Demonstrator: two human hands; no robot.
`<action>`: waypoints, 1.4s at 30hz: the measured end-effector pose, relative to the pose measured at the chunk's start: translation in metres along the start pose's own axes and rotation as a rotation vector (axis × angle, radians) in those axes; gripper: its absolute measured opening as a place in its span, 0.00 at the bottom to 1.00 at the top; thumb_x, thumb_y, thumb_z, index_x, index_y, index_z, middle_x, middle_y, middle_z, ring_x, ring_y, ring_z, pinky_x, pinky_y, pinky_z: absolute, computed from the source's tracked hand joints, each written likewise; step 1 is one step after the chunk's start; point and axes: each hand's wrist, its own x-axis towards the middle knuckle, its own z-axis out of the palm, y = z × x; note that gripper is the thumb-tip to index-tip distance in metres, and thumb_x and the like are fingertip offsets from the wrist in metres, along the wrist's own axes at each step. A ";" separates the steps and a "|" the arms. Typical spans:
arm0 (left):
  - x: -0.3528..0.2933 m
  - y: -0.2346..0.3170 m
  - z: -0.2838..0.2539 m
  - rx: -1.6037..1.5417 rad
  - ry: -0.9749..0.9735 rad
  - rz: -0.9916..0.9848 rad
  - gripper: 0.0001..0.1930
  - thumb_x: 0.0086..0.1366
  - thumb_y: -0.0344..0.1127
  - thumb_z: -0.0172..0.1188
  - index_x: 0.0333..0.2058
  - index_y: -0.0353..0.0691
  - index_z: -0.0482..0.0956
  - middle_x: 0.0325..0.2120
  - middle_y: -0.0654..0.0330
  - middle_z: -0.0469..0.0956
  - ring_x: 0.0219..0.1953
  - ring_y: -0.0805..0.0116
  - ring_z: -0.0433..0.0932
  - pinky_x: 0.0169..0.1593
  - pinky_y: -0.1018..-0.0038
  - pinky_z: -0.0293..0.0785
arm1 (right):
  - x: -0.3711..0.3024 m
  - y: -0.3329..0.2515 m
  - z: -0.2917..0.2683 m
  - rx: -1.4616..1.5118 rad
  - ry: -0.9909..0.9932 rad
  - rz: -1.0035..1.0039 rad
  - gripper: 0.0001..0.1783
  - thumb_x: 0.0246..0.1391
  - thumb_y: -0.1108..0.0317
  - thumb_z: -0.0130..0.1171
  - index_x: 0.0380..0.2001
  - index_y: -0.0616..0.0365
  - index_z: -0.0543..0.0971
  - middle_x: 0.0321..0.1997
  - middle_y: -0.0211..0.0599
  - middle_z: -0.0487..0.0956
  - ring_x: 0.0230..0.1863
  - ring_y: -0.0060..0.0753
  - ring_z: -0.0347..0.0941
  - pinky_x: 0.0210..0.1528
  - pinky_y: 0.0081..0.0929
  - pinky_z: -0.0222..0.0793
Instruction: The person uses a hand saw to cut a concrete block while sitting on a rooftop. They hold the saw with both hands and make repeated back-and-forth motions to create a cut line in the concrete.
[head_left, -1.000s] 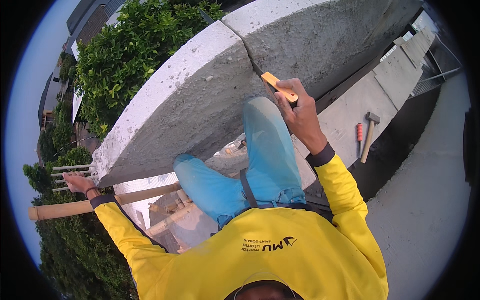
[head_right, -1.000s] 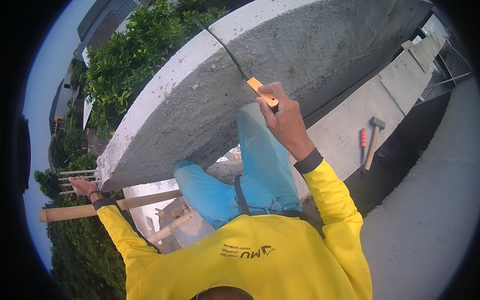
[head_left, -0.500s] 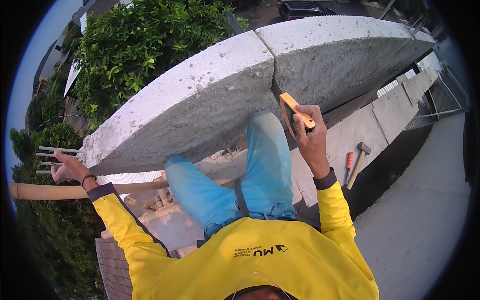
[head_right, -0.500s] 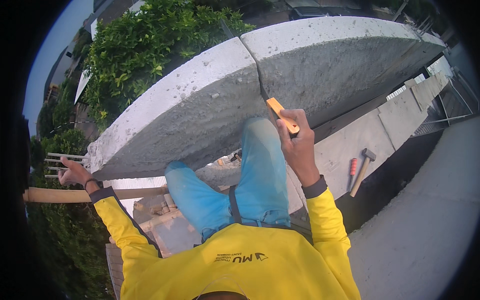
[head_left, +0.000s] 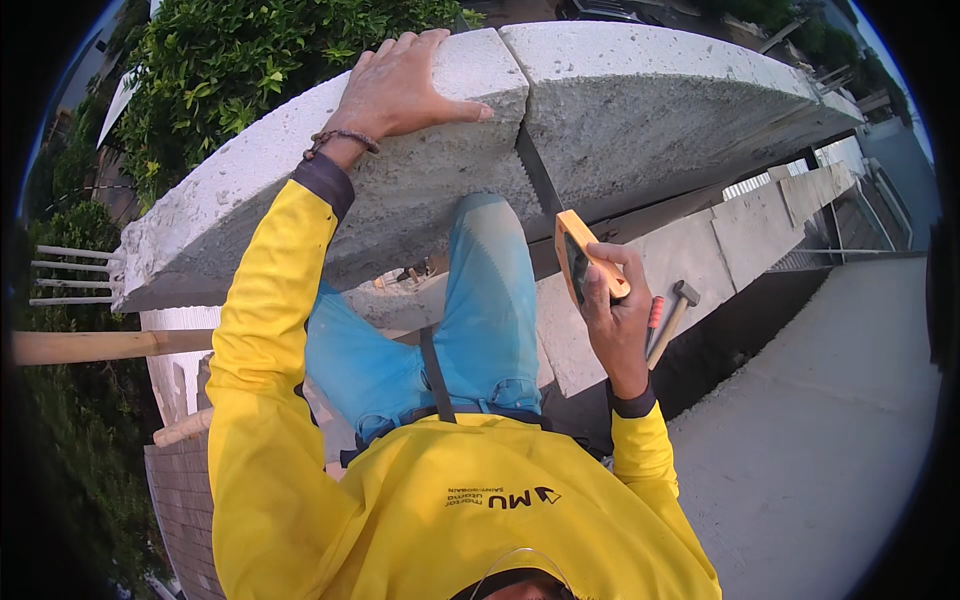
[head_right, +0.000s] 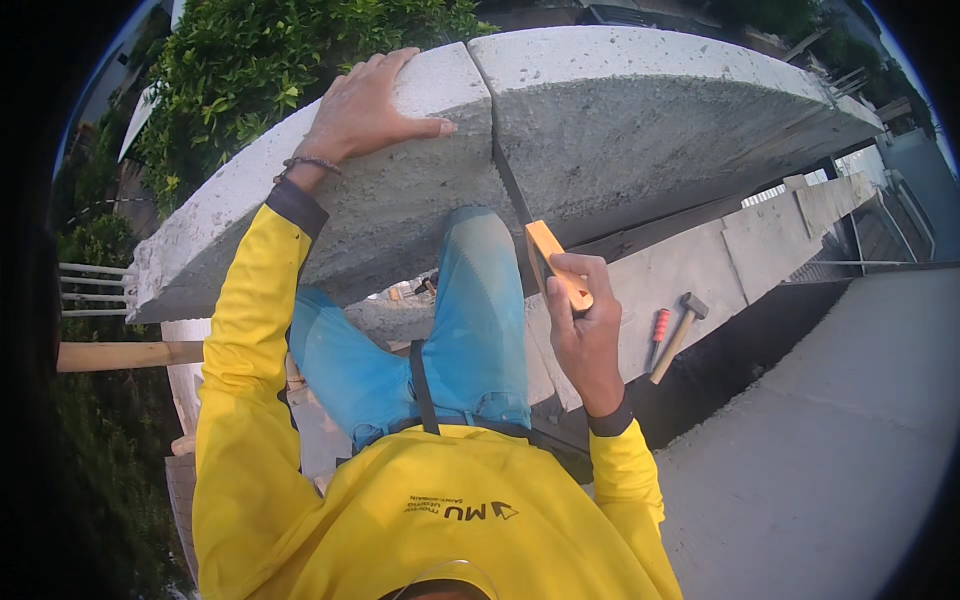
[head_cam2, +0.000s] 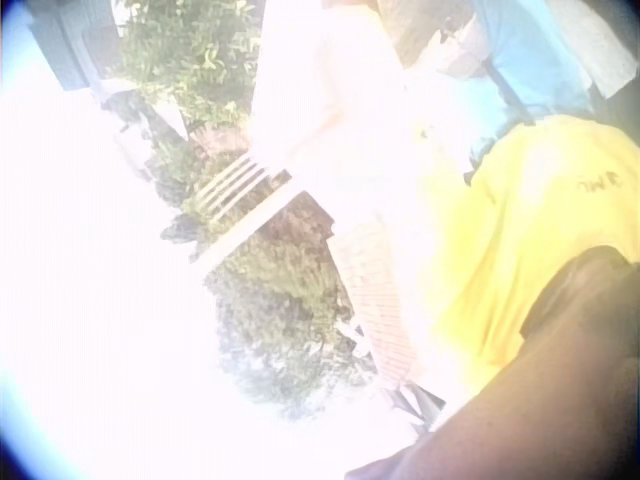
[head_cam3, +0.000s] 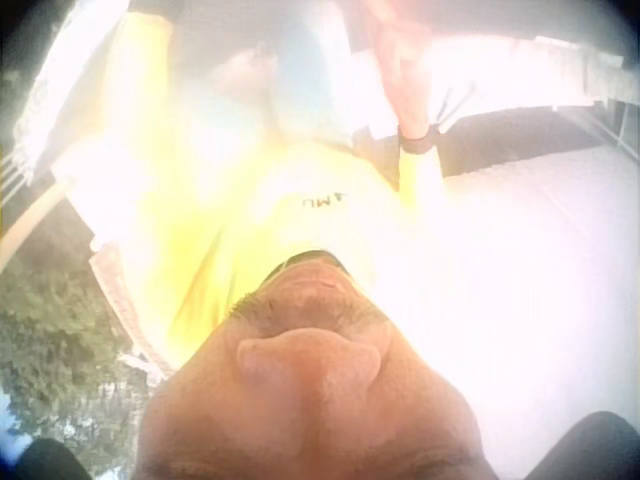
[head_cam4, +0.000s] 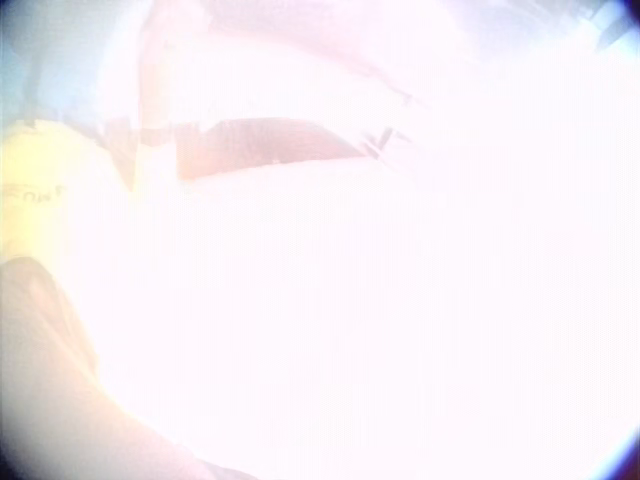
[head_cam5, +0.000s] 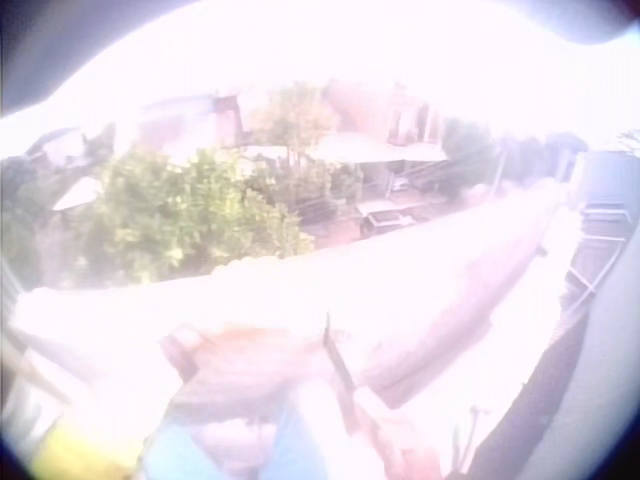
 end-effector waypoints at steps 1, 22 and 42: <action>-0.001 -0.002 0.004 -0.006 0.006 0.017 0.62 0.43 0.82 0.69 0.69 0.43 0.69 0.58 0.46 0.77 0.61 0.47 0.77 0.64 0.51 0.72 | -0.026 -0.012 -0.016 -0.037 0.020 0.009 0.15 0.71 0.62 0.58 0.51 0.62 0.76 0.46 0.40 0.80 0.40 0.26 0.77 0.44 0.25 0.72; -0.004 -0.001 0.005 -0.052 -0.004 -0.063 0.62 0.40 0.81 0.71 0.66 0.40 0.72 0.55 0.44 0.79 0.59 0.48 0.78 0.64 0.57 0.73 | -0.065 -0.039 -0.017 0.087 0.052 0.136 0.17 0.71 0.58 0.59 0.48 0.63 0.77 0.43 0.37 0.78 0.39 0.24 0.75 0.43 0.22 0.71; -0.009 0.012 -0.013 -0.137 -0.085 -0.158 0.59 0.39 0.79 0.73 0.61 0.37 0.75 0.53 0.45 0.78 0.59 0.50 0.75 0.65 0.58 0.66 | -0.008 0.036 0.028 0.061 0.056 -0.092 0.20 0.73 0.54 0.58 0.50 0.62 0.74 0.40 0.32 0.72 0.33 0.17 0.68 0.36 0.18 0.67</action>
